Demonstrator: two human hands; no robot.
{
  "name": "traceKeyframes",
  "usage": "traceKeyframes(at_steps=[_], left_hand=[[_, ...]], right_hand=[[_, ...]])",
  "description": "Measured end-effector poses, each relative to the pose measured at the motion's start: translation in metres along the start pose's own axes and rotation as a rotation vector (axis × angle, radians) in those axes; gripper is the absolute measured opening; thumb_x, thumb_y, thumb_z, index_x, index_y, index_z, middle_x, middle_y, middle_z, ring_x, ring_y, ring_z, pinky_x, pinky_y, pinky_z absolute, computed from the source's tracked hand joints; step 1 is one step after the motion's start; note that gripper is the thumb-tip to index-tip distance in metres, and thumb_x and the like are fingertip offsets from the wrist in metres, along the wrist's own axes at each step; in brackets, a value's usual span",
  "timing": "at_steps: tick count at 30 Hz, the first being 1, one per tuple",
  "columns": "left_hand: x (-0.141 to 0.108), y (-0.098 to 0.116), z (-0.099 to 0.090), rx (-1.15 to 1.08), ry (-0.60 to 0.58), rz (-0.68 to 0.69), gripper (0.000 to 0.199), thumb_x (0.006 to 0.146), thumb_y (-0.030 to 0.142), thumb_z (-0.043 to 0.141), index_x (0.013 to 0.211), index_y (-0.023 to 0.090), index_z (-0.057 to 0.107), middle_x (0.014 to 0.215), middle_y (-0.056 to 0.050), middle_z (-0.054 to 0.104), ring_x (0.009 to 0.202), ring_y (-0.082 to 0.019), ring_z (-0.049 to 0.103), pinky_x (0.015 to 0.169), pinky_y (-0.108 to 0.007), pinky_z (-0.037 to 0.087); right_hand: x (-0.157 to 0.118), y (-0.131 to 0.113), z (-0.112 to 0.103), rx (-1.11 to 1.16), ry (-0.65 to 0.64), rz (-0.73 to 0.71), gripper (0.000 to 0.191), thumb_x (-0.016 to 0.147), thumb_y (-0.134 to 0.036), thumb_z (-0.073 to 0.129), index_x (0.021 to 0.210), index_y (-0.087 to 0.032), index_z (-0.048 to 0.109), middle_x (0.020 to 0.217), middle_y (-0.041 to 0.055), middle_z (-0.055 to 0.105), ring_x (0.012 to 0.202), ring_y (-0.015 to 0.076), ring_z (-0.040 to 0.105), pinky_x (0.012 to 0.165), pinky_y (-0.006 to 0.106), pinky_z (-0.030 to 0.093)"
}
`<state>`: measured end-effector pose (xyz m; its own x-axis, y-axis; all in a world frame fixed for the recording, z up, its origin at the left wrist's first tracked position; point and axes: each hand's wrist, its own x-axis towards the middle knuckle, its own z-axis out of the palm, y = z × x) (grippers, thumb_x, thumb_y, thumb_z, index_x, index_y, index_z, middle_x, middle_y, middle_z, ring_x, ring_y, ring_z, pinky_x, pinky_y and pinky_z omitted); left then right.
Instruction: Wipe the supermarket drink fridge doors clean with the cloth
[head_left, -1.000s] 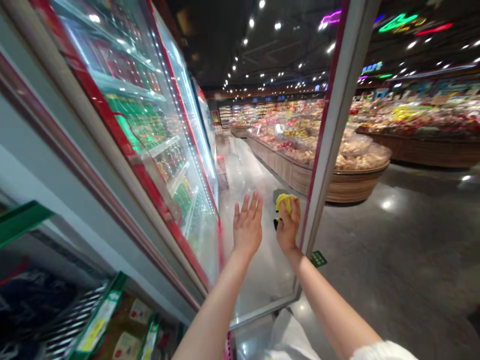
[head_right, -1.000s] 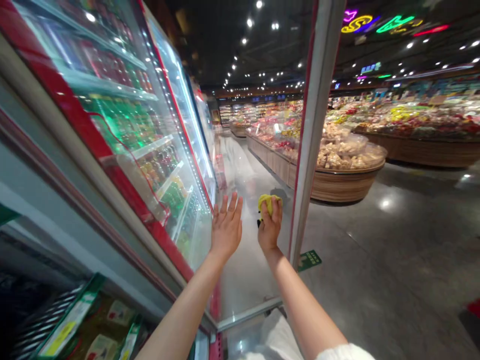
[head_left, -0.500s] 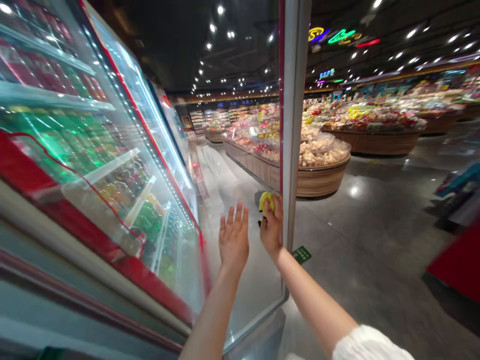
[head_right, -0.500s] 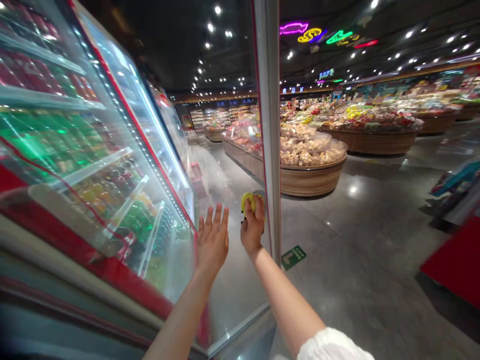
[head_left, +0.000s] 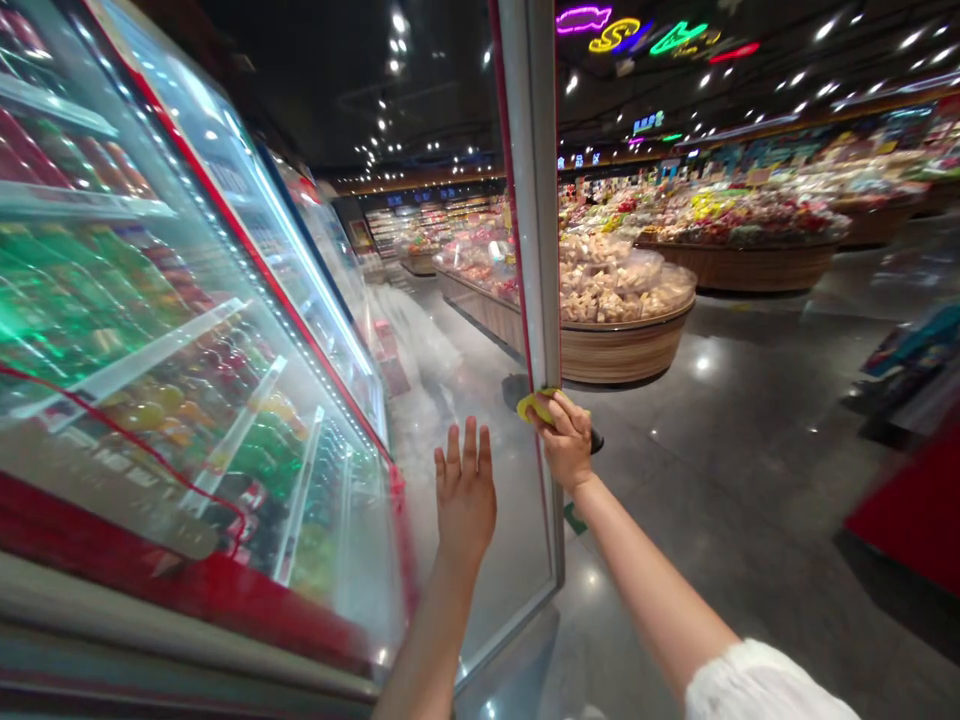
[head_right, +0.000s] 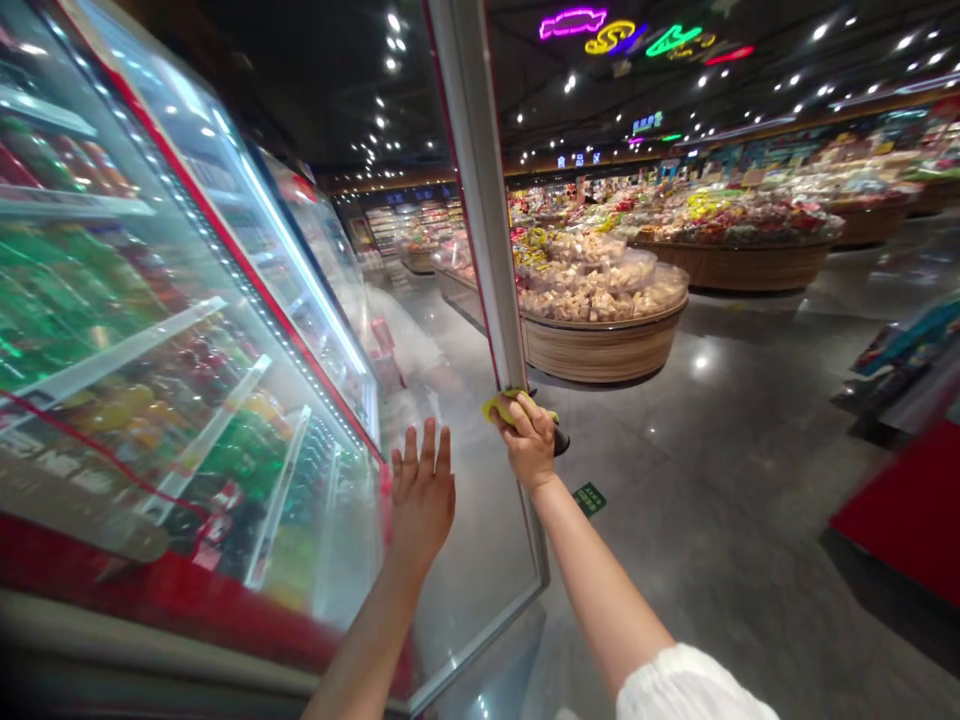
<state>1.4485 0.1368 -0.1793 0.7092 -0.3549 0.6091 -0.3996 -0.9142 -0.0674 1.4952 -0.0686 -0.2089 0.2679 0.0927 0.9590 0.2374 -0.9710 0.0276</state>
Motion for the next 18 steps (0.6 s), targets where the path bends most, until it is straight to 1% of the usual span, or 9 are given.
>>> traceKeyframes(at_steps=[3, 5, 7, 8, 10, 12, 15, 16, 18], left_hand=[[0.002, 0.0, 0.001, 0.019, 0.017, -0.005, 0.07, 0.093, 0.006, 0.045, 0.16, 0.015, 0.028, 0.169, -0.01, 0.019, 0.159, -0.03, 0.002, 0.127, -0.06, 0.02], [0.003, 0.001, 0.0, 0.029, 0.021, -0.005, 0.069, 0.094, 0.007, 0.045, 0.16, 0.014, 0.029, 0.169, -0.01, 0.019, 0.159, -0.03, 0.003, 0.127, -0.059, 0.021], [0.003, 0.0, -0.002, 0.03, 0.014, -0.007, 0.07, 0.093, 0.007, 0.046, 0.16, 0.015, 0.029, 0.169, -0.009, 0.019, 0.159, -0.03, 0.005, 0.127, -0.059, 0.022], [0.004, 0.0, -0.003, 0.029, 0.01, -0.008, 0.07, 0.093, 0.007, 0.047, 0.16, 0.016, 0.029, 0.169, -0.009, 0.019, 0.159, -0.03, 0.006, 0.127, -0.059, 0.022], [0.004, -0.001, -0.004, 0.038, 0.008, -0.009, 0.07, 0.093, 0.008, 0.047, 0.16, 0.016, 0.029, 0.169, -0.009, 0.019, 0.159, -0.03, 0.007, 0.127, -0.058, 0.023], [0.005, -0.003, -0.004, 0.051, 0.01, 0.0, 0.069, 0.093, 0.009, 0.047, 0.16, 0.015, 0.031, 0.169, -0.01, 0.02, 0.159, -0.029, 0.007, 0.128, -0.057, 0.023], [0.006, -0.004, -0.004, 0.036, 0.002, 0.004, 0.068, 0.093, 0.009, 0.047, 0.159, 0.014, 0.032, 0.168, -0.01, 0.023, 0.159, -0.029, 0.008, 0.128, -0.057, 0.023], [0.007, -0.004, -0.004, 0.022, -0.007, -0.004, 0.068, 0.093, 0.009, 0.047, 0.159, 0.015, 0.032, 0.169, -0.01, 0.023, 0.159, -0.029, 0.009, 0.128, -0.057, 0.023], [0.01, -0.003, -0.004, -0.002, -0.028, -0.027, 0.07, 0.092, 0.008, 0.047, 0.16, 0.017, 0.032, 0.169, -0.009, 0.023, 0.159, -0.029, 0.011, 0.128, -0.057, 0.024]], right_hand=[[0.05, 0.016, 0.005, 0.08, 0.072, 0.01, 0.038, 0.097, -0.015, 0.056, 0.122, -0.038, 0.073, 0.134, -0.0011, 0.069, 0.136, 0.0185, 0.05, 0.113, 0.033, 0.039], [0.085, 0.026, 0.009, 0.152, 0.094, 0.061, 0.041, 0.098, -0.013, 0.051, 0.127, -0.034, 0.072, 0.141, 0.001, 0.063, 0.142, 0.0199, 0.046, 0.117, 0.036, 0.04], [0.104, 0.032, 0.014, 0.215, 0.113, 0.102, 0.043, 0.098, -0.012, 0.046, 0.128, -0.03, 0.072, 0.145, 0.003, 0.06, 0.146, 0.0215, 0.043, 0.12, 0.04, 0.04], [0.104, 0.032, 0.016, 0.236, 0.12, 0.11, 0.044, 0.098, -0.012, 0.045, 0.127, -0.03, 0.072, 0.145, 0.0034, 0.059, 0.146, 0.022, 0.042, 0.12, 0.042, 0.041], [0.084, 0.028, 0.02, 0.259, 0.122, 0.109, 0.043, 0.097, -0.011, 0.046, 0.125, -0.03, 0.073, 0.144, 0.0039, 0.061, 0.146, 0.0225, 0.044, 0.119, 0.042, 0.043], [0.045, 0.019, 0.021, 0.271, 0.111, 0.115, 0.042, 0.096, -0.009, 0.048, 0.123, -0.029, 0.075, 0.141, 0.0057, 0.062, 0.143, 0.0231, 0.046, 0.116, 0.041, 0.047], [-0.014, 0.007, 0.018, 0.282, 0.055, 0.175, 0.043, 0.095, -0.006, 0.047, 0.12, -0.026, 0.076, 0.138, 0.0089, 0.064, 0.138, 0.0237, 0.052, 0.11, 0.042, 0.051], [-0.025, 0.005, 0.016, 0.29, 0.03, 0.204, 0.044, 0.095, -0.006, 0.046, 0.119, -0.026, 0.076, 0.137, 0.0089, 0.065, 0.137, 0.0238, 0.053, 0.108, 0.043, 0.052], [-0.031, 0.003, 0.012, 0.33, -0.014, 0.252, 0.046, 0.092, -0.004, 0.046, 0.12, -0.027, 0.076, 0.138, 0.0084, 0.065, 0.136, 0.0243, 0.054, 0.109, 0.045, 0.051]])
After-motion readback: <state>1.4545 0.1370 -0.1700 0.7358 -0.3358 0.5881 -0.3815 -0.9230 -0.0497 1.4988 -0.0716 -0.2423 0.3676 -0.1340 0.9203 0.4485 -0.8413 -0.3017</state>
